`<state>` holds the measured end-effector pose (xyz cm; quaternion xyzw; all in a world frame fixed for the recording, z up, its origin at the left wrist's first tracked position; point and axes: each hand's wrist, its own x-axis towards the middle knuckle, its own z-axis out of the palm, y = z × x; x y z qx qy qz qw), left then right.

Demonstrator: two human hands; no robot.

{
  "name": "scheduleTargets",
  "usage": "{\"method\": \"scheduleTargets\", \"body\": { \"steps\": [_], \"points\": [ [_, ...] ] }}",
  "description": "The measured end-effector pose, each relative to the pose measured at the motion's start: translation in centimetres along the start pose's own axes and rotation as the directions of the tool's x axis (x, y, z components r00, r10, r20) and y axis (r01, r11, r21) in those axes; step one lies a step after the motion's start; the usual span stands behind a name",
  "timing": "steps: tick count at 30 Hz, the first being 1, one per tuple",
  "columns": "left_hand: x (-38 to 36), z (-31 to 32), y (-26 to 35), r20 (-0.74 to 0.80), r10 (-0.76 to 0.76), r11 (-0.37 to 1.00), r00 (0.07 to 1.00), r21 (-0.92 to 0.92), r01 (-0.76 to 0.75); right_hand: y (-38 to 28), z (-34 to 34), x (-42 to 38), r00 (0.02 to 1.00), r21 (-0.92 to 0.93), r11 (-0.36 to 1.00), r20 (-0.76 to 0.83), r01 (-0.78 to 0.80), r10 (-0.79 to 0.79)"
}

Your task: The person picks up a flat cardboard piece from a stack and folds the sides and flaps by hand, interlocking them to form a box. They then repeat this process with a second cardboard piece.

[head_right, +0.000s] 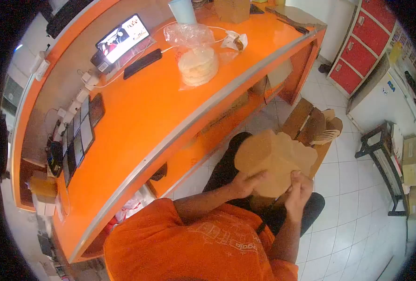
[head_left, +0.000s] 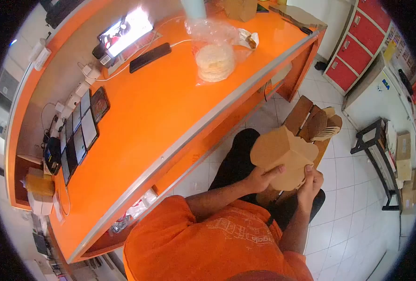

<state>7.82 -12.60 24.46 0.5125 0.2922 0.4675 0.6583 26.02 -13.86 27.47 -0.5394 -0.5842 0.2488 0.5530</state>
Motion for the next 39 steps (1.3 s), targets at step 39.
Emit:
{"method": "scheduleTargets", "body": {
  "steps": [39],
  "points": [
    [5.2, -3.6, 3.8, 0.566, -0.440, 0.563, 0.697, 0.778, -0.277, 3.4, -2.4, 1.1, 0.656, -0.057, 0.989, 0.743, -0.137, 0.134]
  ]
}}
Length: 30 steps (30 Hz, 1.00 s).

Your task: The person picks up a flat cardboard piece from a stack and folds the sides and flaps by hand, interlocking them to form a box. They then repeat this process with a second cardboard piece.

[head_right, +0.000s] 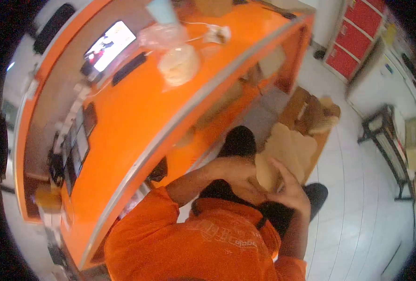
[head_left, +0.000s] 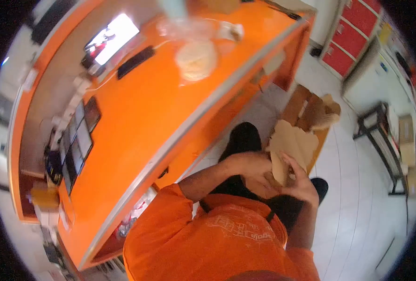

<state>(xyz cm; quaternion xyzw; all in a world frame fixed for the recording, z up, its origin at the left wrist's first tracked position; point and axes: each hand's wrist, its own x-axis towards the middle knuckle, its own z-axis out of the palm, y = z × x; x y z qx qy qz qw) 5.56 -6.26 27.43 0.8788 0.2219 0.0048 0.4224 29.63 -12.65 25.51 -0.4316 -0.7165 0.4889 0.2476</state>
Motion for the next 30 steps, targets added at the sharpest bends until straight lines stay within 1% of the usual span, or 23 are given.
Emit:
{"method": "scheduleTargets", "body": {
  "steps": [1, 2, 3, 4, 5, 6, 7, 8, 9, 10, 12, 13, 16, 17, 19, 20, 21, 22, 23, 24, 25, 28, 30],
  "points": [
    [0.2, -1.1, 1.5, -0.025, -0.093, 0.992, 0.995, 0.082, 0.095, 1.6, 0.5, 0.0, 0.996, 0.119, 0.993, -0.083, -0.019, 0.029],
    [0.7, -3.4, 3.0, 0.044, -0.304, 0.942, 0.952, 0.160, 0.294, 2.4, 0.4, -0.7, 0.982, 0.233, 0.972, -0.177, -0.027, 0.070],
    [0.3, -4.4, 4.3, -0.240, -0.277, 0.961, 0.931, -0.062, 0.270, 1.6, 0.3, -1.1, 0.946, 0.297, 0.955, -0.306, -0.007, 0.102],
    [0.4, -4.3, 2.7, -0.561, -0.058, 0.991, 0.826, 0.068, 0.115, 0.2, 0.2, -0.5, 0.894, 0.345, 0.938, -0.430, 0.035, 0.125],
    [1.2, -3.9, 1.1, -0.792, 0.179, 0.974, 0.583, 0.224, 0.006, -0.9, -0.1, -0.6, 0.826, 0.378, 0.922, -0.545, 0.091, 0.142],
    [2.0, -3.3, -0.1, -0.798, 0.064, 0.995, 0.599, 0.006, -0.097, -0.8, -0.3, -0.9, 0.802, 0.409, 0.902, -0.580, 0.135, 0.143],
    [2.5, -2.3, -1.1, -0.775, -0.055, 0.960, 0.629, -0.213, -0.180, -0.1, -0.4, -0.8, 0.781, 0.438, 0.880, -0.609, 0.184, 0.140],
    [2.8, -1.4, -1.6, -0.725, -0.172, 0.874, 0.667, -0.424, -0.236, -0.1, -0.3, -0.7, 0.766, 0.467, 0.852, -0.628, 0.235, 0.133],
    [3.3, -0.6, -1.7, -0.607, -0.125, 0.870, 0.784, -0.447, -0.207, -0.6, -0.3, -0.7, 0.771, 0.549, 0.790, -0.616, 0.273, 0.162],
    [4.0, 0.3, -2.2, -0.532, -0.131, 0.801, 0.837, -0.553, -0.227, -0.3, -0.4, -0.7, 0.769, 0.543, 0.789, -0.622, 0.288, 0.147],
    [5.4, 2.0, -3.0, -0.369, -0.115, 0.633, 0.922, -0.743, -0.219, 0.6, -0.5, -0.6, 0.770, 0.536, 0.782, -0.627, 0.317, 0.118],
    [5.7, 2.3, -2.7, -0.410, -0.111, 0.645, 0.905, -0.723, -0.248, 0.3, -0.7, -0.6, 0.765, 0.572, 0.748, -0.629, 0.336, 0.137],
    [6.2, 1.1, -2.5, -0.357, -0.063, 0.635, 0.932, -0.735, -0.238, 1.8, -2.3, -1.8, 0.735, 0.350, 0.881, -0.678, 0.318, 0.004],
    [6.8, 1.0, -2.8, -0.375, -0.016, 0.653, 0.927, -0.706, -0.274, 2.3, -3.2, -2.7, 0.816, 0.330, 0.921, -0.577, 0.206, 0.024],
    [8.4, 0.5, -3.8, -0.408, 0.076, 0.682, 0.910, -0.645, -0.346, 2.6, -4.2, -2.5, 0.812, 0.399, 0.881, -0.582, 0.255, 0.028],
    [9.6, 0.4, -5.0, -0.415, 0.073, 0.517, 0.907, -0.762, -0.391, 2.5, -4.9, -2.3, 0.810, 0.430, 0.858, -0.585, 0.281, 0.028],
    [11.1, 0.4, -6.6, -0.422, 0.071, 0.331, 0.904, -0.845, -0.421, 2.2, -6.0, -2.2, 0.765, 0.456, 0.841, -0.639, 0.291, 0.081],
    [12.6, 0.1, -7.7, -0.430, 0.067, 0.128, 0.900, -0.891, -0.435, 2.8, -7.5, -1.7, 0.638, 0.319, 0.873, -0.770, 0.367, 0.013],
    [14.2, -0.8, -8.0, -0.393, -0.016, 0.308, 0.919, -0.877, -0.369, 2.2, -9.7, -1.1, 0.526, 0.362, 0.859, -0.840, 0.363, 0.132],
    [16.0, -1.7, -8.2, -0.365, -0.108, 0.472, 0.925, -0.838, -0.275, 2.5, -11.9, 0.0, 0.388, 0.247, 0.901, -0.916, 0.357, 0.098],
    [17.7, -2.5, -8.4, -0.348, -0.203, 0.613, 0.915, -0.774, -0.158, 3.5, -14.4, 0.1, 0.371, 0.300, 0.896, -0.913, 0.327, 0.170],
    [24.7, -3.1, -12.6, -0.437, -0.212, 0.811, 0.874, -0.578, -0.093, 6.3, -19.1, 2.1, 0.239, 0.376, 0.899, -0.916, 0.227, 0.322],
    [28.0, -3.9, -13.4, -0.475, -0.206, 0.881, 0.855, -0.471, -0.050, 6.0, -19.7, 3.7, 0.209, 0.442, 0.828, -0.896, 0.345, 0.391]
  ]
}}
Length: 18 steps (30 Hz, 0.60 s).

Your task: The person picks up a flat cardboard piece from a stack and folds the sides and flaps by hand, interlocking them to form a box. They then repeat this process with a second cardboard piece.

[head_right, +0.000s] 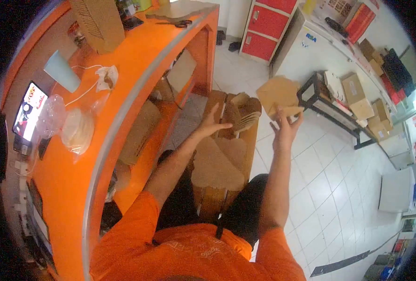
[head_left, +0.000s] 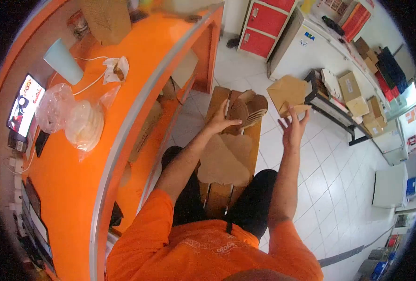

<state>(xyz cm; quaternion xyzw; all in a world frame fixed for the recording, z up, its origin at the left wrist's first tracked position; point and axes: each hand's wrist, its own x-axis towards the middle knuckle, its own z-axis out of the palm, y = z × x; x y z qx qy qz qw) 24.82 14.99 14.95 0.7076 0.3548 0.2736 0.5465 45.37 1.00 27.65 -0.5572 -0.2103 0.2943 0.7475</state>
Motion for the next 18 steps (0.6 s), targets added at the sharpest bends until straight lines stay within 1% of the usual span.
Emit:
{"method": "scheduleTargets", "body": {
  "steps": [1, 2, 3, 6, 7, 9, 10, 11, 12, 13, 14, 16, 17, 18],
  "points": [
    [1.5, 0.3, -0.4, -0.015, 0.011, 0.998, 1.000, 0.068, -0.010, 0.6, 0.4, 0.0, 0.999, 0.075, 0.997, -0.036, -0.032, 0.035],
    [2.9, 1.0, -1.6, -0.014, 0.052, 0.997, 0.999, 0.063, -0.051, 1.6, 0.3, 0.2, 0.995, 0.150, 0.987, -0.073, -0.063, 0.075],
    [4.4, 1.6, -2.8, -0.012, 0.092, 0.994, 0.996, 0.058, -0.091, 3.3, -0.3, 0.9, 0.992, 0.231, 0.969, -0.075, -0.084, 0.104],
    [5.7, 3.2, -5.6, -0.022, 0.163, 0.987, 0.986, 0.005, -0.163, 6.1, -0.6, 1.5, 0.956, 0.343, 0.911, -0.097, -0.228, 0.276],
    [5.5, 3.6, -6.0, -0.029, 0.180, 0.983, 0.983, -0.017, -0.181, 7.3, -0.6, 2.0, 0.952, 0.378, 0.891, -0.073, -0.251, 0.299],
    [3.7, 4.4, -5.4, -0.109, 0.183, 0.979, 0.977, -0.066, -0.191, 9.6, -0.6, 3.1, 0.939, 0.452, 0.841, -0.018, -0.298, 0.342],
    [2.8, 4.6, -5.3, -0.149, 0.180, 0.977, 0.972, -0.088, -0.195, 10.2, -0.5, 3.9, 0.954, 0.455, 0.847, 0.019, -0.274, 0.298],
    [2.7, 4.9, -6.6, -0.139, 0.096, 0.982, 0.986, -0.151, -0.117, 10.6, -0.3, 4.6, 0.966, 0.459, 0.853, 0.057, -0.250, 0.253],
    [2.9, 4.9, -7.8, -0.137, 0.041, 0.991, 0.990, -0.123, -0.058, 10.9, -0.1, 5.1, 0.973, 0.461, 0.858, 0.094, -0.228, 0.209],
    [2.4, 4.2, -6.7, -0.138, -0.014, 0.995, 0.990, -0.097, 0.001, 10.2, 0.4, 5.0, 0.972, 0.412, 0.881, 0.064, -0.231, 0.224],
    [2.0, 3.5, -6.0, -0.143, -0.068, 0.996, 0.987, -0.073, 0.058, 9.4, 0.9, 4.7, 0.979, 0.334, 0.921, 0.028, -0.201, 0.204],
    [1.8, 2.5, -4.8, -0.263, 0.044, 0.980, 0.964, 0.200, 0.010, 8.0, 2.2, 4.5, 0.989, 0.165, 0.977, -0.031, -0.135, 0.142],
    [1.8, 2.3, -4.4, -0.309, 0.110, 0.943, 0.945, 0.332, -0.001, 8.1, 2.8, 4.5, 0.998, 0.042, 0.999, -0.055, -0.030, 0.033],
    [2.0, 2.1, -4.0, -0.279, 0.135, 0.943, 0.951, 0.331, -0.037, 8.5, 3.0, 4.9, 0.999, 0.006, 0.999, -0.012, -0.034, 0.034]
  ]
}}
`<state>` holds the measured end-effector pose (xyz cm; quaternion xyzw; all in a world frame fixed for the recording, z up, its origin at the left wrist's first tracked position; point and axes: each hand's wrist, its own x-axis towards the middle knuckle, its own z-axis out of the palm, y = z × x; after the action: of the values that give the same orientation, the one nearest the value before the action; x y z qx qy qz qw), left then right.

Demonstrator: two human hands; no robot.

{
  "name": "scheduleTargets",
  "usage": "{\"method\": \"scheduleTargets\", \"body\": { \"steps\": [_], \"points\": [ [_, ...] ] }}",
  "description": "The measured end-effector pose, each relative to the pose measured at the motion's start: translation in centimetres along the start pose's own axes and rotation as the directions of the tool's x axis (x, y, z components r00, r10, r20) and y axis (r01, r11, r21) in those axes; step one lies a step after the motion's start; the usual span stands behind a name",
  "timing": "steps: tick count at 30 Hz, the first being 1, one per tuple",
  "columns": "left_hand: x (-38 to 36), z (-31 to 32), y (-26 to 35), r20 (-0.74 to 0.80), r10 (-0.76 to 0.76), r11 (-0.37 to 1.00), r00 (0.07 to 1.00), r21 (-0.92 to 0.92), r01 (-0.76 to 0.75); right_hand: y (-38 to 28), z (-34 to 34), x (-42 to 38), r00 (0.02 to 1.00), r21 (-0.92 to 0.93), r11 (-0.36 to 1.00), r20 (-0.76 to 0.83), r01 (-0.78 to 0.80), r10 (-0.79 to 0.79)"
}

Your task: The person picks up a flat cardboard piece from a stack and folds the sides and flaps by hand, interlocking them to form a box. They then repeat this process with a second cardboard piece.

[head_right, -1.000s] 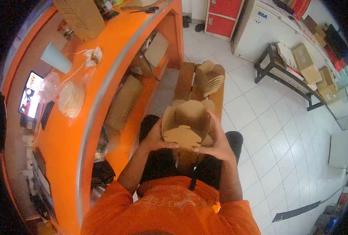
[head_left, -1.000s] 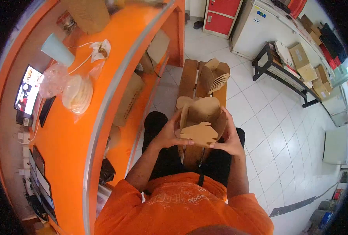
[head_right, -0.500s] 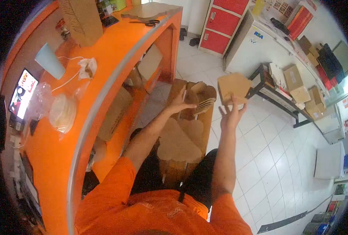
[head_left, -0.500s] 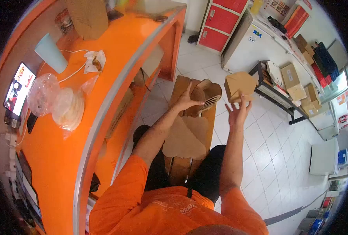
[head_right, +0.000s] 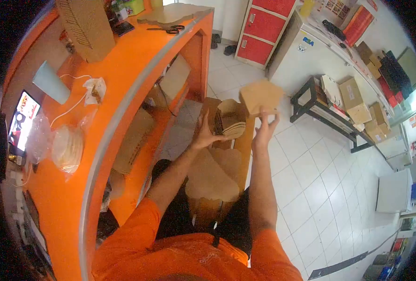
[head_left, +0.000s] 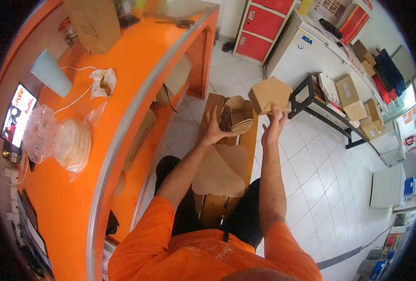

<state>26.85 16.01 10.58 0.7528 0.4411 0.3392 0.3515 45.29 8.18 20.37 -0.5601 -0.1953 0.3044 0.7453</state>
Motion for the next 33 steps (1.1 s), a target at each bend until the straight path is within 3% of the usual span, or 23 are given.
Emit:
{"method": "scheduleTargets", "body": {
  "steps": [2, 3, 4, 5, 6, 7, 10, 13, 16, 17, 20, 22, 23, 25, 28, 30, 33],
  "points": [
    [1.3, -0.3, 0.3, 0.039, 0.069, 0.997, 0.997, -0.023, -0.068, 1.1, 0.7, 1.2, 0.996, -0.068, 0.998, 0.088, -0.002, 0.008],
    [1.8, -0.3, 0.4, 0.098, 0.045, 0.990, 0.994, -0.136, -0.031, 2.0, 1.6, 1.4, 0.994, -0.067, 0.995, 0.088, 0.073, -0.067],
    [2.5, 0.2, 0.1, 0.158, 0.029, 0.970, 0.987, -0.243, 0.011, 2.3, 1.8, 1.5, 0.994, -0.308, 0.946, 0.069, 0.101, -0.084],
    [2.8, 0.6, -0.1, 0.221, 0.021, 0.937, 0.975, -0.343, 0.058, 2.6, 2.0, 1.6, 0.993, -0.529, 0.840, 0.053, 0.117, -0.105],
    [2.9, 1.2, -0.5, 0.177, 0.055, 0.928, 0.983, -0.373, 0.015, 2.9, 2.1, 1.7, 0.991, -0.719, 0.685, 0.042, 0.120, -0.129],
    [3.0, 2.4, -1.8, 0.131, 0.088, 0.916, 0.988, -0.401, -0.029, 2.4, 2.8, 0.4, 0.965, -0.824, 0.523, 0.102, 0.219, -0.243],
    [2.3, 3.5, -2.4, 0.066, 0.051, 0.949, 0.996, -0.315, -0.028, 1.3, 3.5, -1.5, 0.926, -0.883, 0.290, 0.320, 0.368, -0.200],
    [2.4, 5.3, -4.1, 0.042, 0.015, 0.950, 0.999, -0.311, -0.001, 0.0, 3.3, -2.3, 0.910, -0.882, 0.232, 0.413, 0.409, -0.034],
    [1.9, 5.5, -4.0, -0.002, 0.012, 0.962, 1.000, -0.273, -0.012, -0.4, 2.1, -0.6, 0.846, -0.730, 0.470, 0.528, 0.496, -0.072],
    [1.8, 5.1, -3.2, -0.020, 0.013, 0.970, 1.000, -0.242, -0.017, -0.7, 2.9, -0.6, 0.765, -0.681, 0.376, 0.451, 0.628, -0.460],
    [0.8, 3.7, -0.4, -0.013, -0.059, 0.996, 0.998, -0.068, 0.058, -5.0, 4.9, 1.5, 0.827, -0.615, 0.562, 0.487, 0.553, -0.280],
    [-0.3, 3.0, 1.9, -0.061, -0.087, 0.993, 0.994, 0.078, 0.092, -2.2, 6.5, 5.4, 0.678, -0.677, 0.130, 0.734, 0.725, 0.039],
    [-0.7, 3.0, 2.6, -0.088, -0.092, 0.983, 0.992, 0.151, 0.105, -0.6, 6.8, 6.8, 0.598, -0.597, -0.083, 0.767, 0.798, 0.234],
    [-1.5, 3.6, 3.2, -0.096, -0.093, 0.975, 0.991, 0.194, 0.111, 1.4, 7.1, 7.0, 0.572, -0.483, -0.314, 0.743, 0.817, 0.346],
    [-1.2, 3.6, 3.0, -0.099, -0.110, 0.979, 0.989, 0.161, 0.125, 4.6, 6.9, 6.8, 0.772, -0.758, -0.157, 0.607, 0.633, 0.188],
    [-0.8, 4.1, 2.0, -0.086, -0.130, 0.986, 0.988, 0.089, 0.138, 2.5, 8.4, 4.2, 0.818, -0.827, -0.066, 0.537, 0.559, 0.205],
    [0.2, 4.6, 0.3, -0.043, -0.167, 0.985, 0.985, 0.033, 0.168, 2.5, 9.1, 3.9, 0.818, -0.834, -0.058, 0.522, 0.549, 0.243]
  ]
}}
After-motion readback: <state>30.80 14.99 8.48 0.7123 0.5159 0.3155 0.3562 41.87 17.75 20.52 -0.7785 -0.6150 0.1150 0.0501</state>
